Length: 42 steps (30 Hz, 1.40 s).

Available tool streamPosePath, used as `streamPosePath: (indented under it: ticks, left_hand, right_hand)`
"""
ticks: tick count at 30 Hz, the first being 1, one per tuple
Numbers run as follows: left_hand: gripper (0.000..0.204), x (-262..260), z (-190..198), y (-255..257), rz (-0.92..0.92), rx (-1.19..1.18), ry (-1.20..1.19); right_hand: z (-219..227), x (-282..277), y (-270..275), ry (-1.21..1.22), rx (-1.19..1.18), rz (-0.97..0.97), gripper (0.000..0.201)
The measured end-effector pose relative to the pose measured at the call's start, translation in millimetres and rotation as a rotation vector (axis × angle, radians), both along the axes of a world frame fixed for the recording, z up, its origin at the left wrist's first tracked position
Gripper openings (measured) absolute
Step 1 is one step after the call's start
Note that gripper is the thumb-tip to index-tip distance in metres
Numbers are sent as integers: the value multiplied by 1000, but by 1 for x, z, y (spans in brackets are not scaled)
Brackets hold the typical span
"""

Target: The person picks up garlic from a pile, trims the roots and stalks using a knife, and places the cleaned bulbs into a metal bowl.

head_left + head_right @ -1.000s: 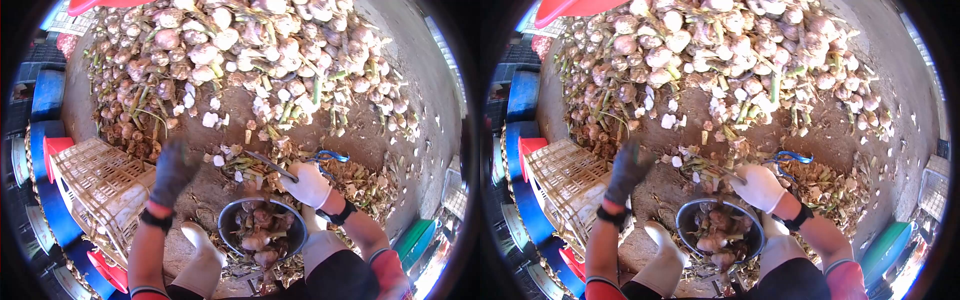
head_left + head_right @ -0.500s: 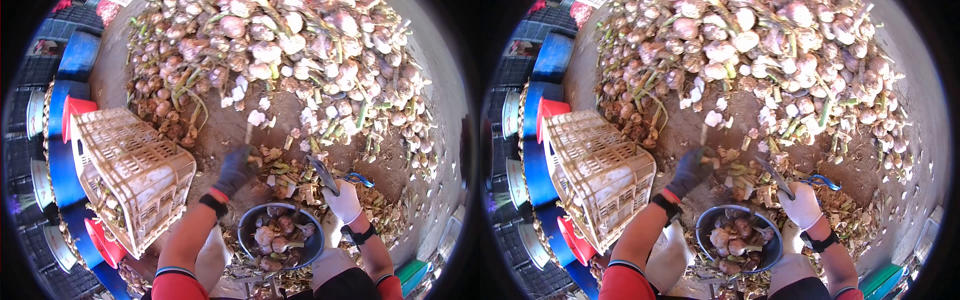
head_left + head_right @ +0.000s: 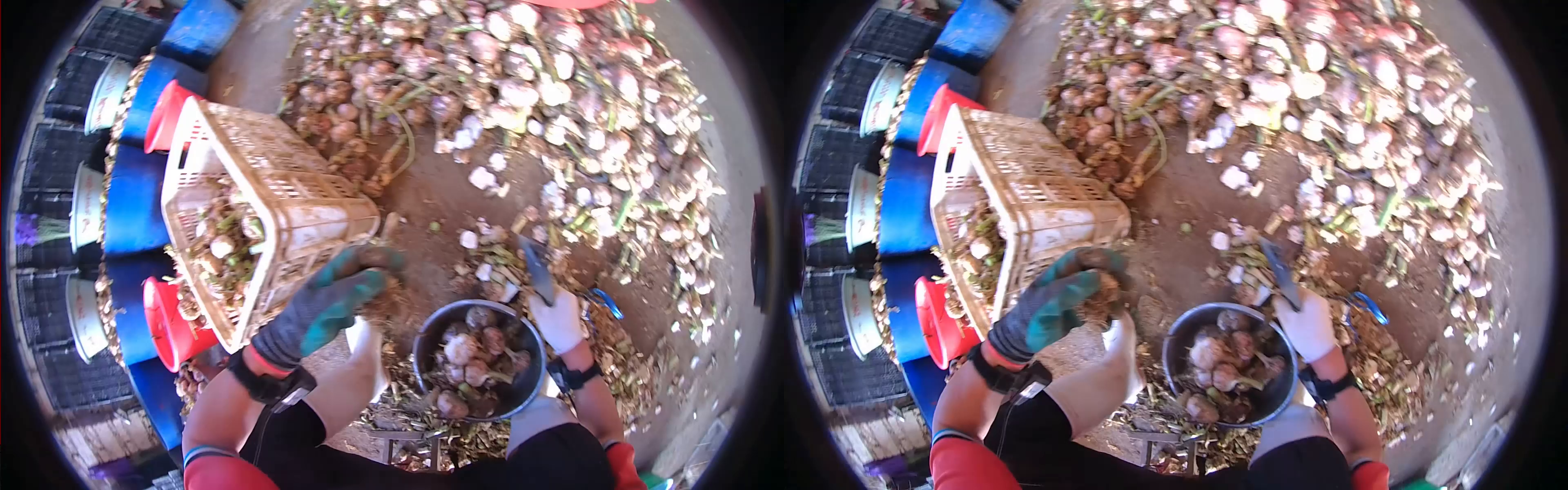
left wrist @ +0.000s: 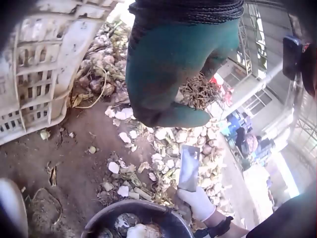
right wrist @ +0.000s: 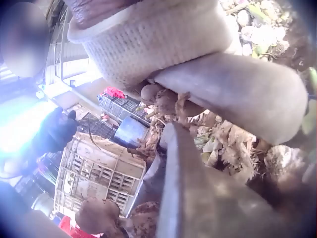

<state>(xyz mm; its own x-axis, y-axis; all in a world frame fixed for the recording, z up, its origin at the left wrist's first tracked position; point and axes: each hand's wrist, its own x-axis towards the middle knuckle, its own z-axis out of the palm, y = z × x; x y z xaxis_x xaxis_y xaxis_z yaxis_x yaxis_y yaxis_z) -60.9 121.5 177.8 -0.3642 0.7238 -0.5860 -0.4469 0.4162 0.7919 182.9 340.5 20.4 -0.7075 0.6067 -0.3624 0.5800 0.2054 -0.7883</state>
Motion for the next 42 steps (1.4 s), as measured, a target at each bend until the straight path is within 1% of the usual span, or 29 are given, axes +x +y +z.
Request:
streamPosePath:
  ticks: [1, 2, 6, 8, 9, 11, 13, 15, 16, 17, 19, 20, 21, 23, 25, 27, 28, 29, 31, 32, 33, 34, 35, 36, 37, 39, 40, 41, 42]
  left_hand:
    - [40, 4, -7, -8, 47, 21, -11]
    - [39, 12, 1, -6, 160, 25, -142]
    - [43, 15, 13, -20, 214, 99, -187]
    - [45, 6, 20, -45, 140, 16, -70]
    - [45, 4, 28, -55, 166, 6, -46]
    - [46, 0, 50, -77, 218, -36, 51]
    - [45, -4, 75, -101, 274, -57, 135]
    - [46, -4, 95, -121, 327, -118, 248]
    - [44, -1, 102, -126, 264, -169, 263]
    - [39, 4, 103, -126, 166, -301, 342]
    - [42, 15, 83, -123, 65, -50, 224]
    - [45, 20, 78, -107, 11, -33, 220]
    - [37, 24, 66, -95, -11, 6, 173]
    - [28, 25, 29, -83, -116, -81, 227]
    - [31, 30, 5, -41, -216, -50, 240]
    - [39, 36, -30, -16, -440, 150, 580]
    - [37, 43, -43, -4, -413, 140, 515]
    - [37, 53, -48, 8, -442, 166, 492]
    - [35, 68, -50, 31, -243, -67, 219]
    - [32, 70, -50, 38, -234, -225, 138]
    - [32, 71, -50, 45, -255, -218, 125]
    - [33, 72, -50, 52, -278, -74, 113]
    - [33, 70, -50, 57, -294, 70, 108]
    - [38, 64, -66, 59, -378, 255, 204]
    - [38, 66, -71, 61, -376, 254, 200]
    - [43, 73, -77, 65, -98, 248, -139]
    - [58, 80, -91, 69, -109, 406, -109]
    - [58, 85, -87, 76, -115, 397, -120]
    - [62, 89, -77, 86, -63, 284, -215]
  right_hand:
    - [6, -3, -2, 7, -20, -2, 22]
    - [4, -2, -2, -9, -15, -1, 22]
    - [-6, 8, -3, -5, -14, -40, 23]
    - [-13, 14, -1, -50, 2, -59, 20]
    - [-15, 16, 0, -27, 67, -30, 18]
    - [-29, 22, 1, 17, 69, -56, 16]
    - [-27, 18, 2, -77, 63, -37, 16]
    - [-26, 10, -2, -1, -26, -76, 16]
    - [-25, 8, -2, -39, 13, -38, 15]
    - [-21, 5, -2, -46, 30, -48, 15]
    - [-6, -8, -6, -35, 14, 64, 17]
    - [8, -15, -10, -19, 1, 80, 17]
    - [21, -21, -13, -5, -8, 90, 18]
    - [18, -18, -12, -12, 42, 191, 17]
    - [22, -16, -15, 234, 137, 257, 20]
    - [44, -18, -13, 272, 111, 323, 22]
    - [47, -17, -13, 263, 136, 343, 22]
    - [49, -16, -12, 257, 159, 372, 23]
    - [51, -17, -7, 365, 206, 425, 24]
    - [50, -18, -3, 359, 216, 448, 26]
    - [37, -16, 2, 340, 220, 431, 26]
    - [14, -14, 6, 133, 169, 404, 28]
    - [6, -15, 12, -64, 118, 378, 30]
    - [4, -8, 13, -71, -50, 278, 31]
    - [3, -3, 15, -74, -52, 280, 31]
    - [28, 3, 19, 24, -52, 151, 32]
    - [33, 2, 20, 76, -138, 117, 28]
    - [36, 0, 18, 68, -148, 108, 28]
    - [38, -3, 15, 169, -216, 90, 27]
